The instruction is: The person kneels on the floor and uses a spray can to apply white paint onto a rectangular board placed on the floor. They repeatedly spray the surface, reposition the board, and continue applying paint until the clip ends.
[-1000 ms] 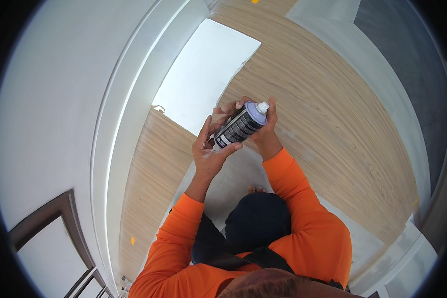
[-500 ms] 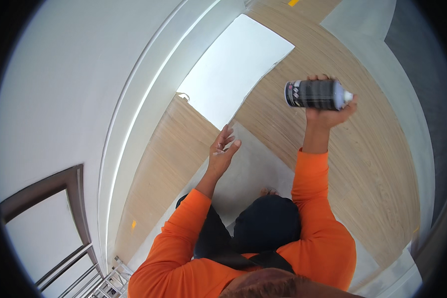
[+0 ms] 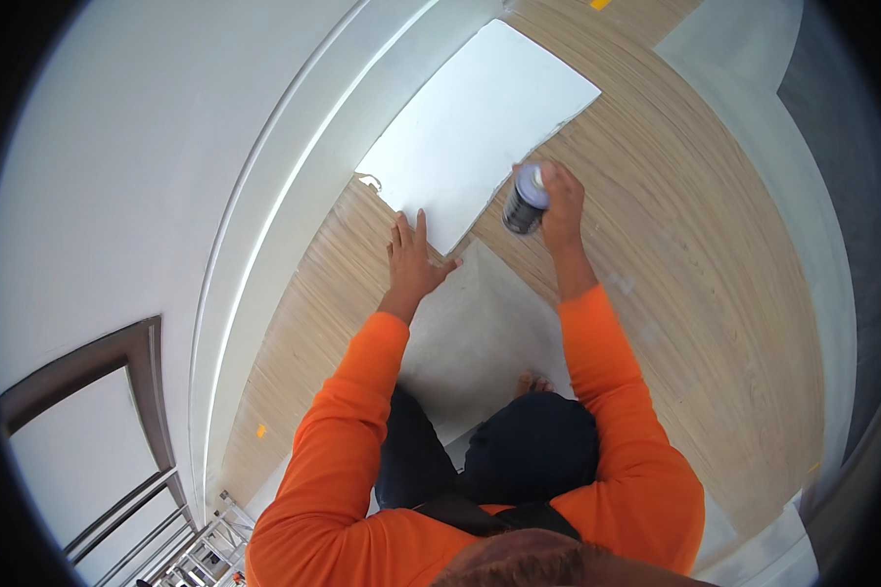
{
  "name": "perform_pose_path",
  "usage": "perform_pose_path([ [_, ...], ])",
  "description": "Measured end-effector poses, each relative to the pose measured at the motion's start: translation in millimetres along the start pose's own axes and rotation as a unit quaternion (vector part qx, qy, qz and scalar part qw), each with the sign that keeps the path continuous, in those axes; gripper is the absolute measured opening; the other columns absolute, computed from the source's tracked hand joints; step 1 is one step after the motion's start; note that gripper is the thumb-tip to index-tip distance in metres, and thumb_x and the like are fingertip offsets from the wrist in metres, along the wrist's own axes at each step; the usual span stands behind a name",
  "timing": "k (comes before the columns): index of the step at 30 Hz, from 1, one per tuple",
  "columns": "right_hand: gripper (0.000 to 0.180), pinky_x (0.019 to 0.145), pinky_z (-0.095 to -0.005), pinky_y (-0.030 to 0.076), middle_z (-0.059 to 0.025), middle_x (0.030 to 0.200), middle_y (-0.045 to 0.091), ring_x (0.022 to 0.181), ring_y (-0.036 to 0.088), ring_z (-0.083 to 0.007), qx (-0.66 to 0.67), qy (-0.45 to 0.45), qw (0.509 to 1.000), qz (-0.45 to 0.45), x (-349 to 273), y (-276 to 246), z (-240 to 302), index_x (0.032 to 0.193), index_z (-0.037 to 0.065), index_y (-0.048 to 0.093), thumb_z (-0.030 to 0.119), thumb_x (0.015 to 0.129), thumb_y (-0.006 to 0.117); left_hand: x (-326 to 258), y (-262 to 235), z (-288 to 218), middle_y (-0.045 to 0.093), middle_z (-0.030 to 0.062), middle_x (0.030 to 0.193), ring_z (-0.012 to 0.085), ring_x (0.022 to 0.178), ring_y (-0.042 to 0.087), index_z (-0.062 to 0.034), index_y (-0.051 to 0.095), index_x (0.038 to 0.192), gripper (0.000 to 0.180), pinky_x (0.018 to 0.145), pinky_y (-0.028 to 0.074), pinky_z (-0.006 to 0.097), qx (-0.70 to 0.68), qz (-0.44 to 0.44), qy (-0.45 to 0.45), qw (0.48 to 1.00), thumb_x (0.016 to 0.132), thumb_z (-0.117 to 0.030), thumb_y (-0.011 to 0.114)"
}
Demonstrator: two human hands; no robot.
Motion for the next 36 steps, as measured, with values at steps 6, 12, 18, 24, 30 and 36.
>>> perform_pose_path([
  [6,0.041,0.070,-0.0305,0.054,-0.0103,0.084,0.073,0.078,0.068,-0.0154,-0.209,-0.083,0.971,0.080,45,59,11,0.096,-0.005,0.073,0.035,0.088,0.076,25,-7,-2,0.006,0.0275,0.169,0.0416,0.151,0.033,-0.0153,0.022,0.164,0.105,0.117,0.040,0.044,-0.020,0.107,-0.047,0.993,0.085,-0.062,0.073],
  [12,0.042,0.069,-0.0328,0.055,-0.0104,0.082,0.073,0.074,0.068,-0.0180,-0.170,-0.165,0.972,-0.005,59,84,15,0.097,-0.004,0.071,0.036,0.086,0.078,34,-22,4,0.006,0.0250,0.170,0.0363,0.146,0.043,-0.0176,0.023,0.165,0.103,0.115,0.043,0.042,-0.038,0.160,-0.043,0.986,0.086,-0.063,0.071],
  [18,0.039,0.068,-0.0339,0.056,-0.0116,0.082,0.074,0.074,0.070,-0.0203,-0.257,-0.164,0.952,0.003,40,69,-11,0.097,-0.003,0.071,0.034,0.087,0.078,29,-15,6,0.005,0.0291,0.169,0.0408,0.141,0.048,-0.0146,0.023,0.164,0.107,0.115,0.043,0.042,-0.039,0.142,-0.034,0.988,0.083,-0.065,0.071],
  [24,0.036,0.067,-0.0335,0.056,-0.0117,0.079,0.074,0.071,0.070,-0.0204,-0.245,-0.196,0.950,-0.001,49,79,-10,0.095,-0.003,0.071,0.031,0.086,0.079,26,-12,4,0.005,0.0286,0.169,0.0398,0.143,0.047,-0.0151,0.022,0.165,0.110,0.115,0.043,0.042,-0.017,0.129,-0.033,0.991,0.082,-0.067,0.072],
  [30,0.038,0.067,-0.0345,0.057,-0.0115,0.079,0.074,0.070,0.070,-0.0214,-0.228,-0.226,0.947,0.021,68,104,3,0.095,-0.002,0.072,0.033,0.085,0.080,27,-18,5,0.005,0.0280,0.169,0.0393,0.144,0.045,-0.0151,0.023,0.165,0.111,0.115,0.043,0.042,-0.035,0.156,-0.043,0.986,0.081,-0.068,0.072],
  [36,0.040,0.070,-0.0356,0.057,-0.0127,0.082,0.074,0.074,0.071,-0.0228,-0.262,-0.189,0.946,0.017,72,95,-6,0.096,-0.002,0.072,0.036,0.085,0.080,26,-16,11,0.005,0.0280,0.169,0.0397,0.143,0.047,-0.0146,0.023,0.165,0.113,0.115,0.043,0.043,-0.020,0.146,-0.027,0.989,0.079,-0.068,0.074],
])
Point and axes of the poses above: each hand's wrist, its own x-axis towards the middle knuckle, its own y-axis out of the palm, z = x × y, the point moved 1 cm from there along x, towards the middle knuckle
